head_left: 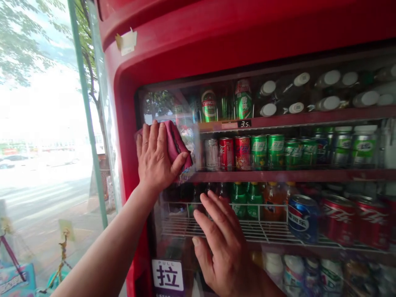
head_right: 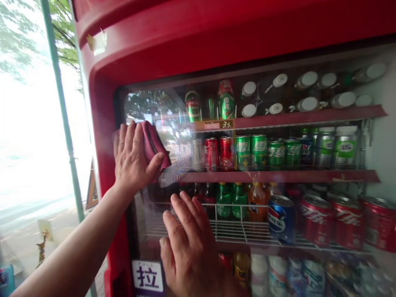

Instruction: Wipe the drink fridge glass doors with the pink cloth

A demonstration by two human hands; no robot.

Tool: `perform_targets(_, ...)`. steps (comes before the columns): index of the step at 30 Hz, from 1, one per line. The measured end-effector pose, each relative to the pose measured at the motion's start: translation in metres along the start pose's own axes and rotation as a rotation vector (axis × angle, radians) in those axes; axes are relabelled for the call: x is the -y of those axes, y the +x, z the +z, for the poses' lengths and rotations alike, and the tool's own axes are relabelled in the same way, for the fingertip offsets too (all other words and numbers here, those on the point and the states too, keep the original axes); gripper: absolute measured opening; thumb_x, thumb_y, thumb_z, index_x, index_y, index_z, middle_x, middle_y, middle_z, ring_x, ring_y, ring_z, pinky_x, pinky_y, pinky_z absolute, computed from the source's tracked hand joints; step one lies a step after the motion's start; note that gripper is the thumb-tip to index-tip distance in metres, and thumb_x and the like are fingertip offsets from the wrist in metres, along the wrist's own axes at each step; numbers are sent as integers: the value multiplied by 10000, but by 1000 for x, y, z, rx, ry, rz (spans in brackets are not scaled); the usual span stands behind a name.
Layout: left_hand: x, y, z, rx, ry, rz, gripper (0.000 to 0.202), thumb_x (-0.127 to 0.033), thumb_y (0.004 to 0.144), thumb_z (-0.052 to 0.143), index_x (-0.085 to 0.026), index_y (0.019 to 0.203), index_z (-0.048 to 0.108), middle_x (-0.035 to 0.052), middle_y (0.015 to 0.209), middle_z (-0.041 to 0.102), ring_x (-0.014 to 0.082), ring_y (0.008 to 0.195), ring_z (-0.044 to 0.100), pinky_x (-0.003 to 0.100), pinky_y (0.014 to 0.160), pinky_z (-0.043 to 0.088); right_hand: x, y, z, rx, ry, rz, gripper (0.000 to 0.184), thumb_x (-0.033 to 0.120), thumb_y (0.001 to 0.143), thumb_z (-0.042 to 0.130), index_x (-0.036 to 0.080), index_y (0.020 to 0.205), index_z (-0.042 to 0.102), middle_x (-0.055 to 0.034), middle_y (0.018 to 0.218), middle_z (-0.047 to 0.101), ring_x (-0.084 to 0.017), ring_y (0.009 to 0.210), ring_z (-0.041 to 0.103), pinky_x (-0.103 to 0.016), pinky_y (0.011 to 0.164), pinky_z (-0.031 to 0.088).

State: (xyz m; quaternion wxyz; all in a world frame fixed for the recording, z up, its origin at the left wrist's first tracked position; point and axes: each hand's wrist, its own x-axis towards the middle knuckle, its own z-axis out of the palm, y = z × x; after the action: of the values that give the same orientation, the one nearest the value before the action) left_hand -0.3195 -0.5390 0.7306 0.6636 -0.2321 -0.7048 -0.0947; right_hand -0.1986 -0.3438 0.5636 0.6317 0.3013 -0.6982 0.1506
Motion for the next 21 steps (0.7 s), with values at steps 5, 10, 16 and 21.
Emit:
perform_targets(5,-43,-3,8,1,12,22,1101,-853,980,493,-133,1778,255,205,1863,245,442,1751,153,599,1416,98,-23,-4,-16,-20,-17,16,418,153,1036,573,82,1443,638,-206,1661,589,-344,1655,432,-602,1274,531)
perform_targets(10,-97,1,21,-14,-11,24,1133,-865,956,522,-143,1783,242,201,1866,231,445,1751,154,610,1416,103,-50,-12,-45,-30,-51,57,417,173,1046,584,90,1451,642,-211,1665,575,-354,1629,466,-615,1256,542)
perform_targets(16,-177,12,38,-4,-24,225,1137,-872,965,489,-82,1759,290,214,1849,270,445,1741,198,587,1422,97,-73,-15,-77,-50,-70,77,431,199,1060,615,111,1481,641,-196,1678,565,-362,1607,500,-597,1275,518)
perform_targets(21,-186,11,36,34,-33,308,1055,-831,991,501,-149,1769,294,140,1858,282,364,1748,224,525,1432,142,-76,-9,-91,-74,-26,27,420,176,1055,631,76,1463,650,-218,1678,559,-367,1600,508,-572,1291,487)
